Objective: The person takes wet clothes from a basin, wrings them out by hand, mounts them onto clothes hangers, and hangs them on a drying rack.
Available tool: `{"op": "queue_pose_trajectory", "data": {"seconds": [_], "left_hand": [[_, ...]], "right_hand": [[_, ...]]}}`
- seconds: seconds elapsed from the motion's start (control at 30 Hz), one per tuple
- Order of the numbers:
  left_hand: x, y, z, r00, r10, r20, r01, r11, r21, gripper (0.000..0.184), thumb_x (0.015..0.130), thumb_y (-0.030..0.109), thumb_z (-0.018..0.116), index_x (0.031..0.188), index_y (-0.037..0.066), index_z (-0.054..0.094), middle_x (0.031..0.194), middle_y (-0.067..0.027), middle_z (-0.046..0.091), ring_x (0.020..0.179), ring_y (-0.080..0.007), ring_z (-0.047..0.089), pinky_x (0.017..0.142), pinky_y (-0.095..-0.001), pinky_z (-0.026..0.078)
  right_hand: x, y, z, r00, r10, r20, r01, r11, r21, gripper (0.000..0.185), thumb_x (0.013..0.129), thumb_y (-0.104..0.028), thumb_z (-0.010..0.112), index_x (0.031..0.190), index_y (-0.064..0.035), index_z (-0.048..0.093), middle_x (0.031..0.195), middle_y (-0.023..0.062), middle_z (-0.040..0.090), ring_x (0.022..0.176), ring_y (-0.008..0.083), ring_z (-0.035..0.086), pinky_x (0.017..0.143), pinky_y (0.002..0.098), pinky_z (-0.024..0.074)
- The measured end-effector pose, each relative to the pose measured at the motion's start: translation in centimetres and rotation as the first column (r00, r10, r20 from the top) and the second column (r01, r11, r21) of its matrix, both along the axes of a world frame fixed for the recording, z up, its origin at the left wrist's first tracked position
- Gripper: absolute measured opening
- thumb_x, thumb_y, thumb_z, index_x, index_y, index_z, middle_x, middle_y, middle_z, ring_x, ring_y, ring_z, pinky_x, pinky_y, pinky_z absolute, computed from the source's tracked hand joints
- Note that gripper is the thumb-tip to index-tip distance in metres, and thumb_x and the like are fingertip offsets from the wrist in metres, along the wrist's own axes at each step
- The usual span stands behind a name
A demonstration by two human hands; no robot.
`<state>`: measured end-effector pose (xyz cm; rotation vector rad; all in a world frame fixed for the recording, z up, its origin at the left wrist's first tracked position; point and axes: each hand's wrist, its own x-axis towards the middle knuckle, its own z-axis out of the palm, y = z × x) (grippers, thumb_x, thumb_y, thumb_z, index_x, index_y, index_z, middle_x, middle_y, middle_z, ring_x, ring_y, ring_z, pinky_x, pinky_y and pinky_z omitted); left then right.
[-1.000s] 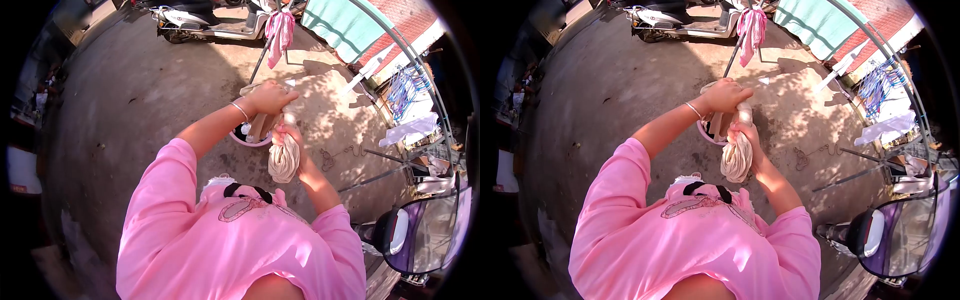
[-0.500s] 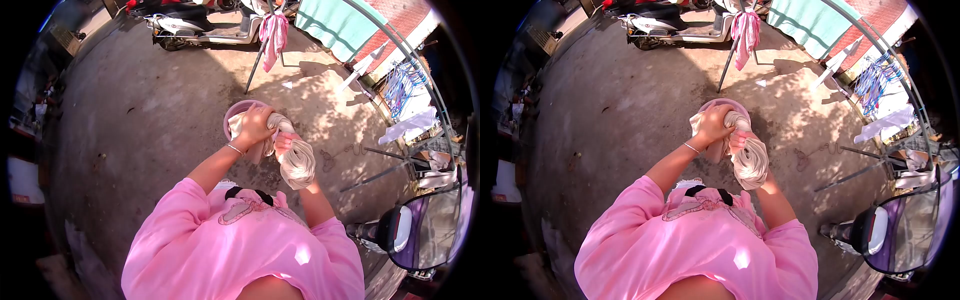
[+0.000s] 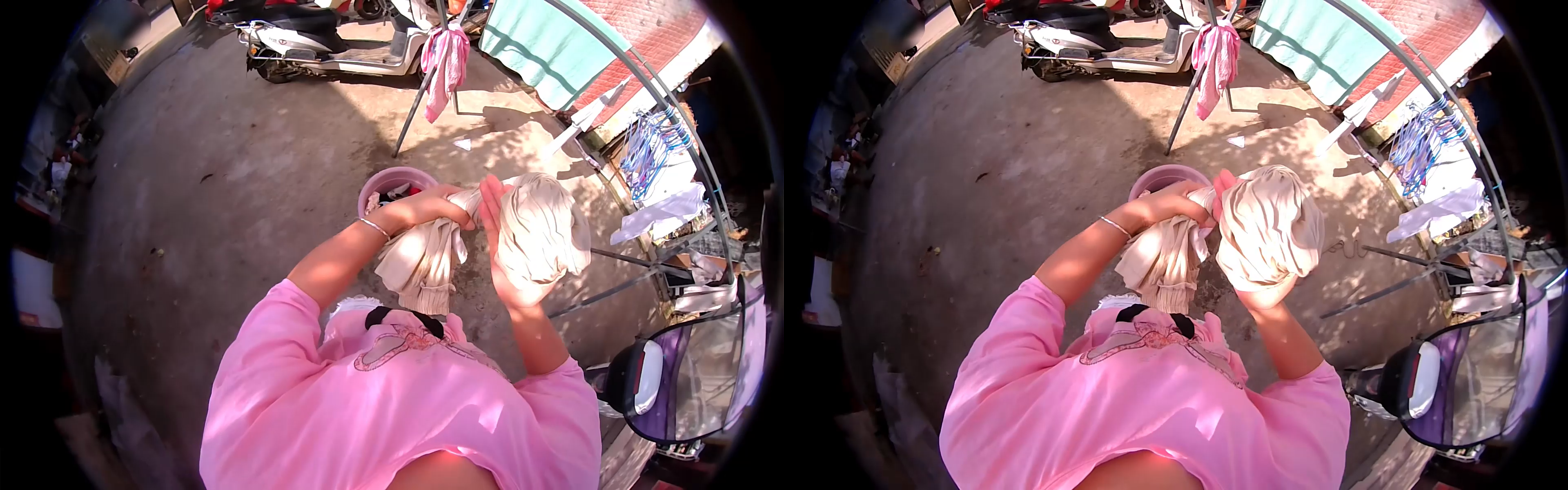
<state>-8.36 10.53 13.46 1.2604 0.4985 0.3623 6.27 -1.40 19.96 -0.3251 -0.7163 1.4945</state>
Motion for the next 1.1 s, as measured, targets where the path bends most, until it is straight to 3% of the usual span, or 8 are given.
{"op": "queue_pose_trajectory", "data": {"seconds": [0.1, 0.23, 0.43, 0.6, 0.73, 0.87, 0.93, 1.1], "left_hand": [[-0.2, -1.0, 2.4, 0.997, -0.004, 0.076, 0.020, 0.978, -0.207, 0.025, 0.072, 0.013, 0.066, 0.093, 0.001, 0.061, 0.086, -0.0063, 0.062, 0.077, -0.0135, 0.058, 0.072, -0.0251, 0.045], [-0.5, -0.9, 0.3, 0.977, -0.011, 0.212, 0.092, 0.923, -0.374, 0.020, 0.076, 0.006, 0.062, 0.095, 0.000, 0.061, 0.086, -0.0085, 0.062, 0.081, -0.0151, 0.059, 0.071, -0.0249, 0.046], [0.3, -1.9, 2.5, 0.871, -0.419, 0.257, 0.489, 0.788, -0.374, 0.027, 0.079, 0.018, 0.064, 0.099, 0.001, 0.057, 0.087, -0.0056, 0.060, 0.082, -0.0145, 0.059, 0.076, -0.0258, 0.046], [-0.2, -1.9, 3.3, 0.850, -0.496, 0.178, 0.521, 0.842, -0.141, 0.048, 0.077, 0.017, 0.066, 0.119, 0.002, 0.050, 0.101, -0.0062, 0.059, 0.096, -0.0157, 0.057, 0.084, -0.0294, 0.046], [0.5, -4.1, 3.9, 0.957, -0.158, 0.245, 0.258, 0.851, -0.457, 0.061, 0.072, 0.016, 0.073, 0.123, -0.002, 0.044, 0.106, -0.0087, 0.059, 0.098, -0.0160, 0.057, 0.084, -0.0287, 0.045], [1.6, -0.9, 4.1, 0.994, -0.107, -0.036, 0.113, 0.943, 0.312, 0.059, 0.068, 0.014, 0.076, 0.118, 0.001, 0.049, 0.098, -0.0095, 0.063, 0.090, -0.0158, 0.060, 0.080, -0.0301, 0.046], [1.9, 1.0, 5.3, 0.961, 0.103, -0.256, 0.151, 0.582, 0.799, 0.051, 0.068, 0.016, 0.073, 0.111, 0.004, 0.050, 0.089, -0.0118, 0.064, 0.085, -0.0239, 0.062, 0.079, -0.0345, 0.045], [4.2, 4.7, 7.1, 0.925, 0.275, -0.261, 0.294, -0.086, 0.952, 0.038, 0.067, 0.016, 0.067, 0.098, 0.008, 0.047, 0.076, -0.0101, 0.061, 0.077, -0.0293, 0.060, 0.077, -0.0373, 0.042]], "right_hand": [[1.2, 2.3, -1.9, 0.522, -0.602, 0.605, -0.079, 0.672, 0.736, 0.087, 0.079, -0.061, 0.046, 0.141, -0.0040, 0.022, 0.147, 0.0222, 0.017, 0.137, 0.0345, 0.017, 0.111, 0.0489, 0.0076], [2.6, 2.2, -0.2, -0.494, -0.866, 0.075, -0.685, 0.441, 0.581, 0.076, 0.068, -0.045, 0.061, 0.136, -0.0176, 0.040, 0.145, -0.0018, 0.032, 0.135, 0.0138, 0.027, 0.111, 0.0477, -0.0072], [4.0, 5.6, 2.8, -0.240, -0.968, 0.076, -0.844, 0.246, 0.477, 0.038, 0.068, -0.020, 0.059, 0.105, -0.0114, 0.060, 0.083, -0.0028, 0.055, 0.086, 0.0131, 0.056, 0.078, 0.0318, 0.0467], [5.6, 7.3, 4.9, -0.166, -0.986, -0.027, -0.884, 0.136, 0.448, 0.013, 0.067, -0.018, 0.058, 0.078, -0.0128, 0.055, 0.077, -0.0035, 0.051, 0.077, 0.0112, 0.053, 0.066, 0.0248, 0.0424], [7.1, 8.5, 6.0, -0.164, -0.985, -0.063, -0.906, 0.125, 0.405, 0.013, 0.067, -0.018, 0.057, 0.078, -0.0126, 0.054, 0.084, -0.0024, 0.050, 0.080, 0.0122, 0.052, 0.067, 0.0270, 0.0430], [9.6, 8.1, 5.5, -0.352, -0.934, -0.061, -0.859, 0.296, 0.418, 0.024, 0.067, -0.016, 0.058, 0.090, -0.0099, 0.055, 0.080, -0.0004, 0.052, 0.079, 0.0160, 0.053, 0.065, 0.0297, 0.0445], [10.2, 7.4, 4.1, -0.531, -0.845, 0.067, -0.712, 0.488, 0.504, 0.037, 0.062, -0.013, 0.061, 0.098, -0.0072, 0.056, 0.079, 0.0042, 0.053, 0.076, 0.0202, 0.053, 0.059, 0.0340, 0.0457], [8.4, 6.2, 1.5, -0.800, -0.333, 0.499, -0.157, 0.919, 0.362, 0.022, 0.071, -0.009, 0.061, 0.092, -0.0026, 0.059, 0.068, 0.0123, 0.058, 0.061, 0.0272, 0.058, 0.060, 0.0392, 0.0480]]}}
